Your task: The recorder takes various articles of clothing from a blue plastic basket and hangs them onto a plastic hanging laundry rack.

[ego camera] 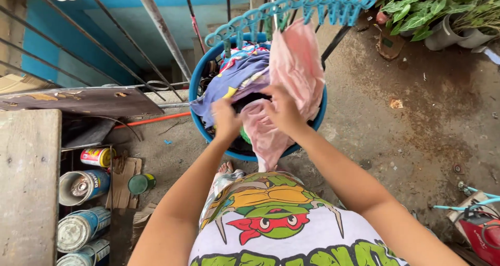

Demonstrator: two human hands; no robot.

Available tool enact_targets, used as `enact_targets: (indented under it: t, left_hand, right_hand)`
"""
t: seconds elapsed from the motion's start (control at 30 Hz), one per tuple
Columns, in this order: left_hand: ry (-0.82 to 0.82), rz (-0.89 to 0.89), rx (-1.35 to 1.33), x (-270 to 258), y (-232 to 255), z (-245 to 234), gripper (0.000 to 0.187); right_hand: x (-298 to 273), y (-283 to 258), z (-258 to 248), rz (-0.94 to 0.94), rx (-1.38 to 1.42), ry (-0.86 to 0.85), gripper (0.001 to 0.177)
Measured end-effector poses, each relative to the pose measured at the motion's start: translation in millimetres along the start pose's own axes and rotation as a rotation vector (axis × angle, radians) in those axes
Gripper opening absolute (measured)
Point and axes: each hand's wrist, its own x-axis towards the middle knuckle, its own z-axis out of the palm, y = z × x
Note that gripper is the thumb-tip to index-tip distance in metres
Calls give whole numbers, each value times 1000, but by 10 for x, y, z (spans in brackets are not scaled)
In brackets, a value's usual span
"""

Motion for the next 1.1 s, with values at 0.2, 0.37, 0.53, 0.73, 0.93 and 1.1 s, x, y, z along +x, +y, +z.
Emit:
enact_targets:
  t: [0.2, 0.37, 0.53, 0.73, 0.93, 1.1]
  left_hand:
    - [-111, -769, 122, 94, -136, -413, 100]
    - [-113, -860, -229, 117, -803, 80, 87]
    - [237, -708, -894, 194, -960, 32, 72]
    - [312, -339, -1039, 328, -79, -1117, 73]
    - [245, 293, -457, 582, 148, -1278, 53]
    - [34, 158, -1157, 623, 401, -2062, 9]
  right_hand:
    - [344, -14, 610, -199, -370, -118, 23]
    - [719, 210, 735, -346, -546, -43, 38]
    - [693, 555, 776, -75, -635, -189, 3]
    - [777, 289, 702, -196, -145, 14, 6]
    - [1090, -628, 575, -405, 148, -173, 14]
    - [1177, 88, 478, -166, -309, 42, 37]
